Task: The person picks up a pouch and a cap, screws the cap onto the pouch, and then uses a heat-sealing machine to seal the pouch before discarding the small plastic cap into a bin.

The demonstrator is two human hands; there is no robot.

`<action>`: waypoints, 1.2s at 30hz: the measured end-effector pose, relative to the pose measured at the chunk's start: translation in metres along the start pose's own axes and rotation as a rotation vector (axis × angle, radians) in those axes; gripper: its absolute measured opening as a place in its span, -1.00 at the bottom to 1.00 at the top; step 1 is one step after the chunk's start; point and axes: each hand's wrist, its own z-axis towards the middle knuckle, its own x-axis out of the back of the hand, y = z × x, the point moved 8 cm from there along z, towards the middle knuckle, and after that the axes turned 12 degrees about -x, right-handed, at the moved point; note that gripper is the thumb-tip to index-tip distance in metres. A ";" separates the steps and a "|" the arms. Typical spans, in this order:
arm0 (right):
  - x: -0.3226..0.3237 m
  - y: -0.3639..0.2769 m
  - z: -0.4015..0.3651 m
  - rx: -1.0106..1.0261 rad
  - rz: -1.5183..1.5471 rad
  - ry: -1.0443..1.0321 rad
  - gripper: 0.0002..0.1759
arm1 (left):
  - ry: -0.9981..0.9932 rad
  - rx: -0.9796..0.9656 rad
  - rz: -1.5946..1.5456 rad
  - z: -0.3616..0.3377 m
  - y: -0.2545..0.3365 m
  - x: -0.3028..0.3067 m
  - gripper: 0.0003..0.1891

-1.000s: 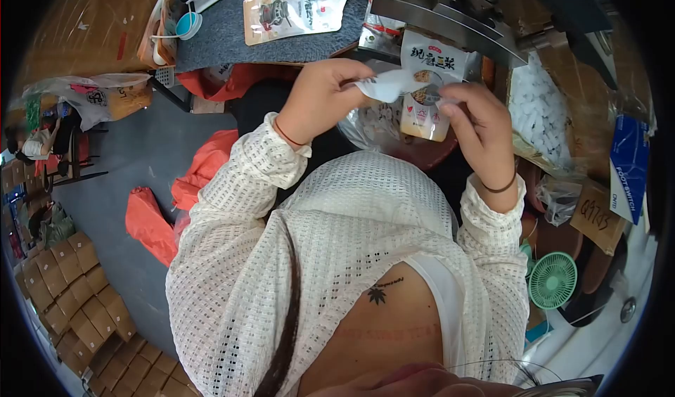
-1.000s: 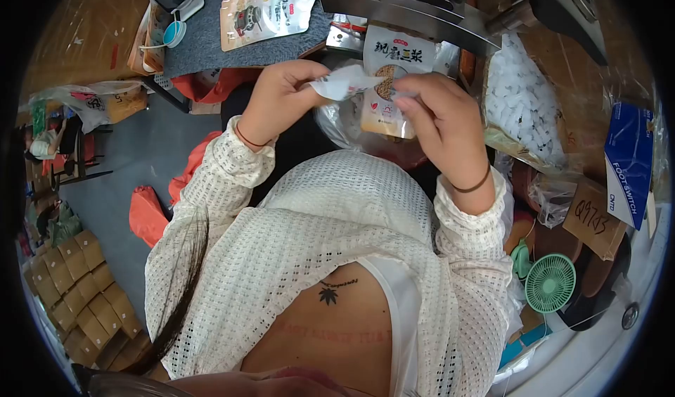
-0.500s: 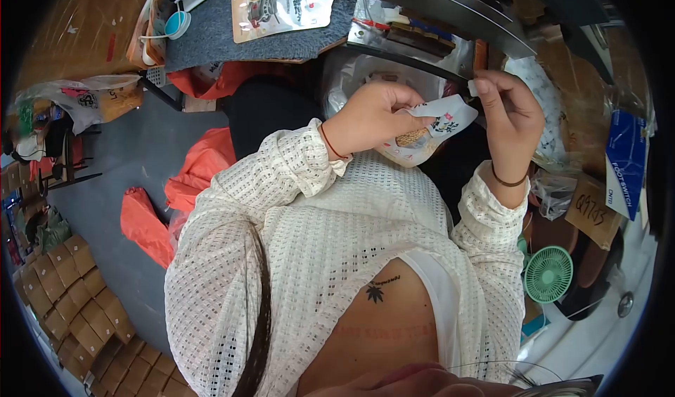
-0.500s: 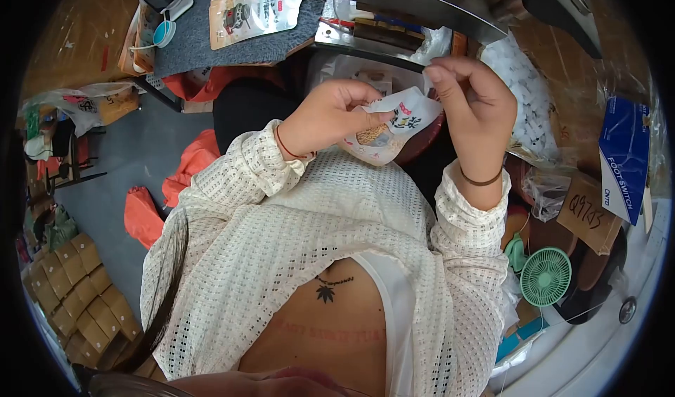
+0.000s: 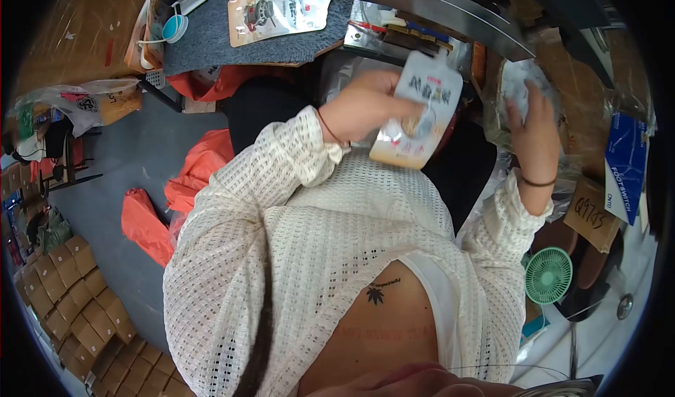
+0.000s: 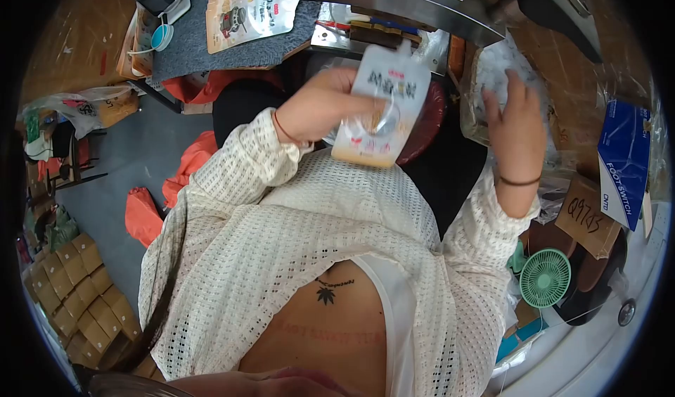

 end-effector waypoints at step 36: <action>0.028 -0.109 -0.014 0.174 1.023 -0.312 -0.83 | 0.066 -0.224 0.509 -0.028 0.027 0.006 -0.75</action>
